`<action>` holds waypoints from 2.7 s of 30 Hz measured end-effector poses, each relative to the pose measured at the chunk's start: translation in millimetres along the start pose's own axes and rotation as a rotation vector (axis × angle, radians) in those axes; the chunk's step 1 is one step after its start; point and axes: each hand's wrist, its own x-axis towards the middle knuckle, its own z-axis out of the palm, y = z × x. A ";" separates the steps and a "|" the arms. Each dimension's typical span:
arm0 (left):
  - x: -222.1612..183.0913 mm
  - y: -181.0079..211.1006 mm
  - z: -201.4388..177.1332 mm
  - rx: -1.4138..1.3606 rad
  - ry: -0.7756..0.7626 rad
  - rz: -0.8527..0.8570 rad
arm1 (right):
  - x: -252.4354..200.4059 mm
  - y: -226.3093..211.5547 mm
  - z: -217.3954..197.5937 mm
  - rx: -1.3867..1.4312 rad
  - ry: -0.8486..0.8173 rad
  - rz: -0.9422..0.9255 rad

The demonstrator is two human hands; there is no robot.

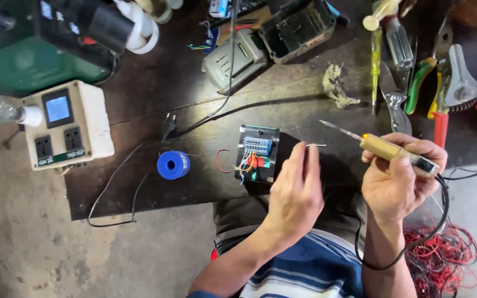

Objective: Soldering wires to a terminal block and using a screwdriver to secure connections on an electronic component.

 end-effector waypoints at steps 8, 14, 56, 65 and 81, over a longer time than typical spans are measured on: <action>6.4 -4.3 38.2 0.115 -0.095 -0.168 | -5.9 17.4 -15.5 0.067 0.026 -0.125; 11.5 -2.3 30.2 0.281 -0.095 -0.099 | -10.9 7.3 -13.4 0.137 0.272 0.124; -14.1 27.3 -43.1 -0.813 -0.017 -0.415 | -11.4 -1.7 -1.8 -0.240 -0.298 -0.209; -45.9 -3.8 -57.2 -1.303 -0.090 -0.866 | -54.8 -20.3 -11.8 0.157 -0.457 -0.066; -48.9 -2.6 -65.7 -1.153 -0.387 -0.713 | -58.2 -52.8 22.3 -0.068 -0.564 -0.184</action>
